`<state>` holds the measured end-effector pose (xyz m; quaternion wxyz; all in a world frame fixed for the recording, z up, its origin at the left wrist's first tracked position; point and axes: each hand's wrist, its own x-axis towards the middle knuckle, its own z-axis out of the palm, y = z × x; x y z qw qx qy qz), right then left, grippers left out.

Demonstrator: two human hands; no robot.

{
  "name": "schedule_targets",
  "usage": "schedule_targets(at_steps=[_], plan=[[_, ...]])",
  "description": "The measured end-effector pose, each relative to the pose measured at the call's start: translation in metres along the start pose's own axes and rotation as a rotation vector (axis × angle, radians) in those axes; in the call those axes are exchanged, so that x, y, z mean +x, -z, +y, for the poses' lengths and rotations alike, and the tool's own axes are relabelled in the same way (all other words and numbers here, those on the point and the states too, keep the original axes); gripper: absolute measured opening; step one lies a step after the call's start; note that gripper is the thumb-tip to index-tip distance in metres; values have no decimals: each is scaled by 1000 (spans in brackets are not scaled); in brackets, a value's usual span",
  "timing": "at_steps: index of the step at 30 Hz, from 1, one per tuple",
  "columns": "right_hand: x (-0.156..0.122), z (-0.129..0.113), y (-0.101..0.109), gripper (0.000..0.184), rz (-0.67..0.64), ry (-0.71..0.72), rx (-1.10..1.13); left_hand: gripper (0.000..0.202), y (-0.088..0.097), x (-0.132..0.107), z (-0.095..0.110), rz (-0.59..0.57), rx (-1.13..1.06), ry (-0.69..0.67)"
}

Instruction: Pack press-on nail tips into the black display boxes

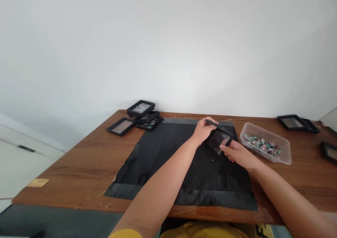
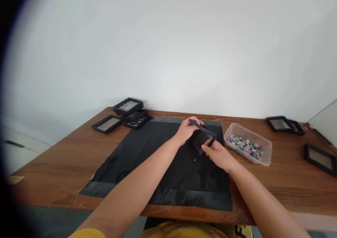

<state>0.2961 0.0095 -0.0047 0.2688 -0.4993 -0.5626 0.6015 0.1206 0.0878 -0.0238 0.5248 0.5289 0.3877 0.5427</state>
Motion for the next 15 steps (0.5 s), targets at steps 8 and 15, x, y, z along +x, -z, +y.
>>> schedule_targets(at_steps=[8,15], plan=[[2,2,0,59,2,28,-49,10,-1,0,0,2,34,4],[1,3,2,57,-2,30,-71,9,-2,2,-4,-4,67,-9]])
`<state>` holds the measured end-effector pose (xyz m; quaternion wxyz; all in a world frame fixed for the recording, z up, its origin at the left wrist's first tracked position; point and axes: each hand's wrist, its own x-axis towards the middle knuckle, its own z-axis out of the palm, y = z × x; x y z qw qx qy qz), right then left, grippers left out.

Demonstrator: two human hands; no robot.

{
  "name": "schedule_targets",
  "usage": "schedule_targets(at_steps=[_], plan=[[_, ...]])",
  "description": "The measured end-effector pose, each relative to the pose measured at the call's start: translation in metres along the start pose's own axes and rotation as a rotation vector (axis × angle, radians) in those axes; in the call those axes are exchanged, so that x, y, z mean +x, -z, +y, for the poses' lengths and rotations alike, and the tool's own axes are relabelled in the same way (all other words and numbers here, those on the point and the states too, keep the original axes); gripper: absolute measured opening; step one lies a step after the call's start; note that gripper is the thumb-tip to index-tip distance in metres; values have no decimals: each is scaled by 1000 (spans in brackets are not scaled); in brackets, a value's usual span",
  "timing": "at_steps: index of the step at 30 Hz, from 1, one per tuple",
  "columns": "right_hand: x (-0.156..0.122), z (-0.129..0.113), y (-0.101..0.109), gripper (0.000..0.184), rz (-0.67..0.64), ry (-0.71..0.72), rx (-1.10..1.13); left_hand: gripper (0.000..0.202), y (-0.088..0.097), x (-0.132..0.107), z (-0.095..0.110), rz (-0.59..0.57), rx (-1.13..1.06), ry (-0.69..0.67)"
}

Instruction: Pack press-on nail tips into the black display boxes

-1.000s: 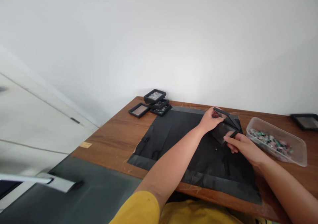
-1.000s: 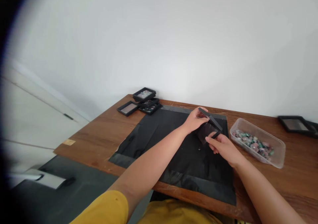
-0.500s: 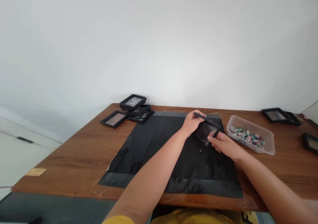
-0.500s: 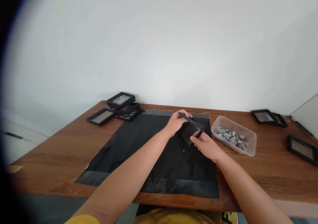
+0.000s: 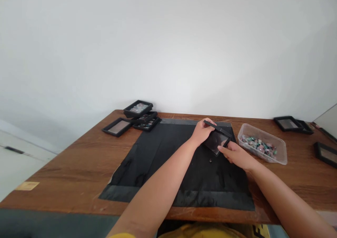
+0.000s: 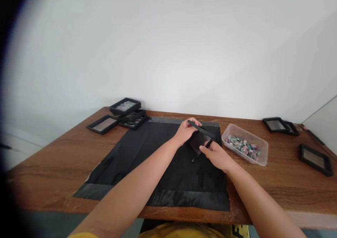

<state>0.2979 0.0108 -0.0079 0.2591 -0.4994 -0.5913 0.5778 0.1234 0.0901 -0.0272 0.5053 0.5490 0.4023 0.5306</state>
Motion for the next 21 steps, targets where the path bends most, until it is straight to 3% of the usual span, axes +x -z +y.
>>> schedule_targets(at_steps=[13,21], plan=[[0,-1,-1,54,28,-42,11,13,-2,-4,-1,-46,79,-3],[-2,-7,-5,42,70,-159,7,32,-8,-8,-12,-127,43,90]])
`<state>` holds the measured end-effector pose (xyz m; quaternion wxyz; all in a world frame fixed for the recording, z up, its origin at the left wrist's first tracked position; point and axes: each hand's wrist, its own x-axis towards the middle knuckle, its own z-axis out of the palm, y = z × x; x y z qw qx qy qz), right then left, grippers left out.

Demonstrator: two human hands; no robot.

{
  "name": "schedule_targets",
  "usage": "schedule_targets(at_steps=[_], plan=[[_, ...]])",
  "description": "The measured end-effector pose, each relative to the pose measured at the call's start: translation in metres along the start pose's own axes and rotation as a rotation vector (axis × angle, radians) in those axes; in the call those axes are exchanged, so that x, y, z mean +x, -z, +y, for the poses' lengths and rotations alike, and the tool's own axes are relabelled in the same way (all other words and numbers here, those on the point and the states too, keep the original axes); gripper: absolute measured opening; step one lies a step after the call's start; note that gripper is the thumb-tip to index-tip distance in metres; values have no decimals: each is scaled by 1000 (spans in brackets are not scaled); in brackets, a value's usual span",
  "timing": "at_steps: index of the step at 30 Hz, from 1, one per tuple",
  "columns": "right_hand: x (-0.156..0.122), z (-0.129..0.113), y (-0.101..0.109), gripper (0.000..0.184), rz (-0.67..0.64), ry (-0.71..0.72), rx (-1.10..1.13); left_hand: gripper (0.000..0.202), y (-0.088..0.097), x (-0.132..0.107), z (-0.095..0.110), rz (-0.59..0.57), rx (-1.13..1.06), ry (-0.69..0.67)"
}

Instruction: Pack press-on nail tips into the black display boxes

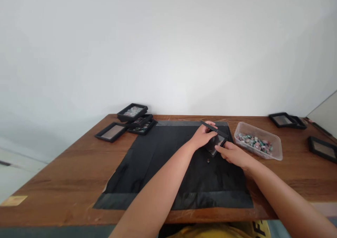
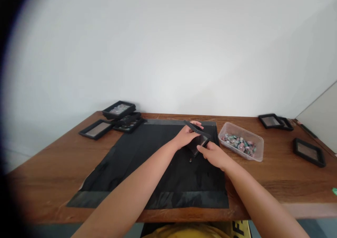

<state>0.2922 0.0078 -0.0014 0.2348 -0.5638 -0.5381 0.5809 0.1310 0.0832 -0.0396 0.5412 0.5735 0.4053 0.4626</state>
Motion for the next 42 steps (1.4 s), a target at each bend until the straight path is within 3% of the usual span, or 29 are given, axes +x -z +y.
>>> schedule_targets(at_steps=[7,21,36,42], plan=[[-1,-5,-6,25,0,-35,-19,30,8,-3,1,-34,17,49],[-7,-17,-8,39,22,-66,-150,31,8,-5,5,-19,41,91],[-3,-13,-5,38,-11,-62,-150,38,8,-6,6,-52,52,71],[-1,-11,-3,61,-32,-134,-164,36,7,-7,7,-45,61,48]])
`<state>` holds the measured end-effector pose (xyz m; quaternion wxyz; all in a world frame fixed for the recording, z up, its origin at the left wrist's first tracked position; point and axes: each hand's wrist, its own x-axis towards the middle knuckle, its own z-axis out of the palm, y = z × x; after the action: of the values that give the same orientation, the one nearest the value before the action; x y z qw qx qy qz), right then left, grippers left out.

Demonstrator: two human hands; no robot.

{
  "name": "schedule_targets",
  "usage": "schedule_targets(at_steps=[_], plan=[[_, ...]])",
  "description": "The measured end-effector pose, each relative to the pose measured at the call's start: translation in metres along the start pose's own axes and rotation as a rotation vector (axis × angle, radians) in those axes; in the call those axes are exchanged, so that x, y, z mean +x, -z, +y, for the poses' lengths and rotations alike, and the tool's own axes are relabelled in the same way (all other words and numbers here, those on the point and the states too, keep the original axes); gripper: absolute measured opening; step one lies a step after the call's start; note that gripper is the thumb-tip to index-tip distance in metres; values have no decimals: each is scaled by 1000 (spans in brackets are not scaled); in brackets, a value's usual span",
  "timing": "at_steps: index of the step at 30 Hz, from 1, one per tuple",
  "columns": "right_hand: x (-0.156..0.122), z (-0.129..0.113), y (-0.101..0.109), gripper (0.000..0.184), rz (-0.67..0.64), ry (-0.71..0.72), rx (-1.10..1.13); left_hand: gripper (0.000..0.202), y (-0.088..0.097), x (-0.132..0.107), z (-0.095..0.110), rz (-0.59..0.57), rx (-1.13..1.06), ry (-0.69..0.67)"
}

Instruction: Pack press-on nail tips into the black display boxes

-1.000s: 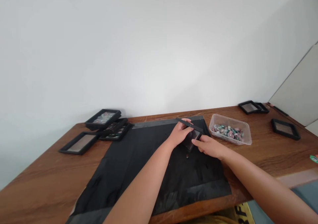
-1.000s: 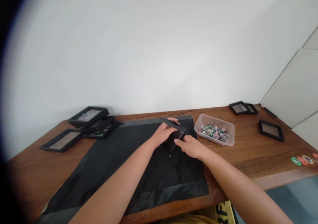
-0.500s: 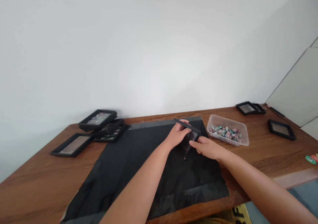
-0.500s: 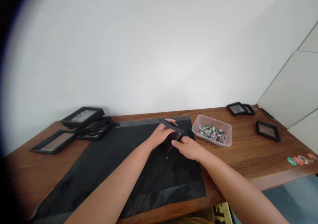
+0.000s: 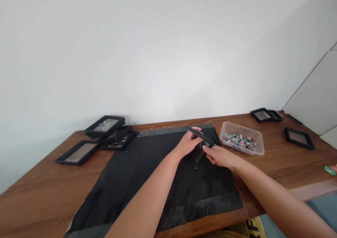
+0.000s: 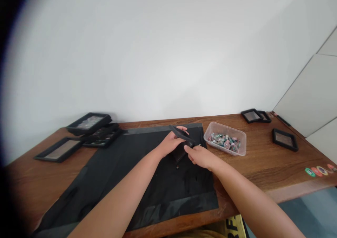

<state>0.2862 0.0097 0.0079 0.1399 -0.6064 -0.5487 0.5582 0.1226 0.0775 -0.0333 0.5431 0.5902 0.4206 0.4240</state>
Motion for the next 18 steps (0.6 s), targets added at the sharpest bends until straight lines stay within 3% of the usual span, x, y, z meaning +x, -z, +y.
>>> schedule_targets(at_steps=[5,10,18], plan=[[-1,1,3,77,-35,25,-21,30,1,0,2,78,11,-56],[-2,1,3,79,-31,63,-14,20,9,4,4,271,-12,-132],[0,0,4,74,-25,0,-1,26,11,12,-2,490,-114,-49]])
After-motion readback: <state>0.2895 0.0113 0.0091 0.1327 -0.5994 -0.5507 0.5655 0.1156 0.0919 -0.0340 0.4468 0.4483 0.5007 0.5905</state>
